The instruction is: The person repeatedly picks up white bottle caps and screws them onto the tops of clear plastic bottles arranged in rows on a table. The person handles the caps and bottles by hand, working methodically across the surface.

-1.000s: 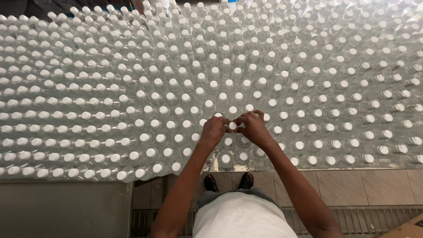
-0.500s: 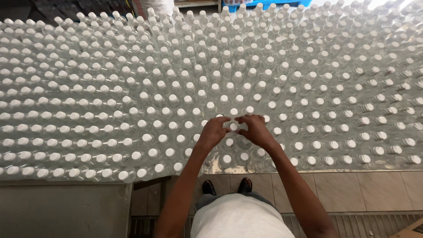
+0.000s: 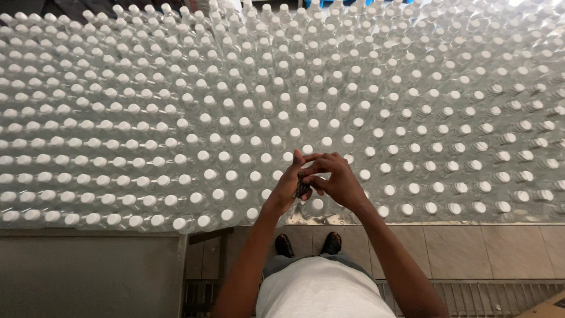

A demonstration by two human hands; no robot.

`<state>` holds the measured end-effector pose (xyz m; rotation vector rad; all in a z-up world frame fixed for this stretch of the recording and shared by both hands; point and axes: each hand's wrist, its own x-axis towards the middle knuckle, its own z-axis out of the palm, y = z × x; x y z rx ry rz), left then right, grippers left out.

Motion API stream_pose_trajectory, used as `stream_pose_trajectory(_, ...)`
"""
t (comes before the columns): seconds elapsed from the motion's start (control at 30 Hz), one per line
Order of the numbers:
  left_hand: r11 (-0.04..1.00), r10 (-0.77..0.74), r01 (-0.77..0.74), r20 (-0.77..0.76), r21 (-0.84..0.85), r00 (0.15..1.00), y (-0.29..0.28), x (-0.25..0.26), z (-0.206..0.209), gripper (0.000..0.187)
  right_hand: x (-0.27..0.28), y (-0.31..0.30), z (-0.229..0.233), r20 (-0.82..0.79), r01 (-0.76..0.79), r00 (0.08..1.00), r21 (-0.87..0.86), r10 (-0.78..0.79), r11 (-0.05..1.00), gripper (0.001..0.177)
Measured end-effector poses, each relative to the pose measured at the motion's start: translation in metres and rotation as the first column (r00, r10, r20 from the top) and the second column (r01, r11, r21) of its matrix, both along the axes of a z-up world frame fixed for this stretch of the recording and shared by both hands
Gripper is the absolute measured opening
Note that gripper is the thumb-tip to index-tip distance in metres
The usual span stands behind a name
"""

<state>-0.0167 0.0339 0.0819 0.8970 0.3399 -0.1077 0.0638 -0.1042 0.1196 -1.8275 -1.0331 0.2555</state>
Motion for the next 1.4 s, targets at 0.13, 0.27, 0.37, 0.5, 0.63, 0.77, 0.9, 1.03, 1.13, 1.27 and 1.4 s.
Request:
stream_pose_trajectory(0.13,0.999,-0.01,0.01,-0.013,0.044,1.0,0.011,-0.016,0.004,0.092,0.0,0.006,-0.022,-0.094,-0.042,0.995,0.006,0.043,0.999,0.012)
stream_pose_trajectory(0.27,0.995,-0.006,0.005,0.008,0.101,1.0,0.025,-0.031,-0.013,0.084,-0.017,0.018,-0.012,-0.108,-0.016,0.994,0.018,0.018,1.0,0.012)
stream_pose_trajectory(0.37,0.991,-0.003,-0.002,0.036,0.131,0.999,0.033,-0.039,-0.014,0.076,-0.027,0.022,-0.009,-0.181,0.09,0.98,0.059,-0.078,0.994,0.012)
stream_pose_trajectory(0.5,0.987,0.045,-0.054,0.064,0.15,0.997,0.038,-0.053,0.011,0.067,-0.028,0.017,-0.018,-0.185,0.235,0.958,0.059,-0.221,0.97,0.013)
stream_pose_trajectory(0.63,0.987,-0.017,0.006,0.073,0.158,0.997,0.045,-0.053,-0.016,0.067,-0.038,0.012,-0.015,-0.216,0.319,0.927,0.02,-0.307,0.948,0.016)
stream_pose_trajectory(0.77,0.96,0.032,-0.045,0.051,0.278,0.998,0.032,-0.048,-0.024,0.029,-0.053,0.007,-0.012,-0.252,0.387,0.894,0.023,-0.369,0.922,0.016)
stream_pose_trajectory(0.9,0.951,0.068,-0.074,0.03,0.302,0.997,0.022,-0.042,-0.015,0.023,-0.056,-0.003,-0.023,-0.22,0.445,0.877,0.037,-0.427,0.895,0.02)
stream_pose_trajectory(1.03,0.946,0.093,-0.105,0.054,0.308,0.994,0.01,-0.041,-0.009,0.022,-0.066,-0.01,-0.009,0.048,0.498,0.86,0.135,-0.507,0.857,0.022)
stream_pose_trajectory(1.13,0.939,0.129,-0.14,0.054,0.313,0.99,0.003,-0.041,-0.01,0.022,-0.073,-0.021,-0.008,0.182,0.467,0.857,0.12,-0.481,0.876,0.013)
stream_pose_trajectory(1.27,0.902,0.112,-0.131,0.072,0.41,0.991,-0.005,-0.04,-0.016,0.025,-0.074,-0.034,0.002,-0.021,0.318,0.948,0.087,-0.317,0.944,0.026)
stream_pose_trajectory(1.4,0.879,0.022,-0.028,0.017,0.476,1.0,-0.02,-0.044,-0.035,0.027,-0.067,-0.058,-0.003,-0.207,0.153,0.968,0.045,-0.141,0.987,0.04)
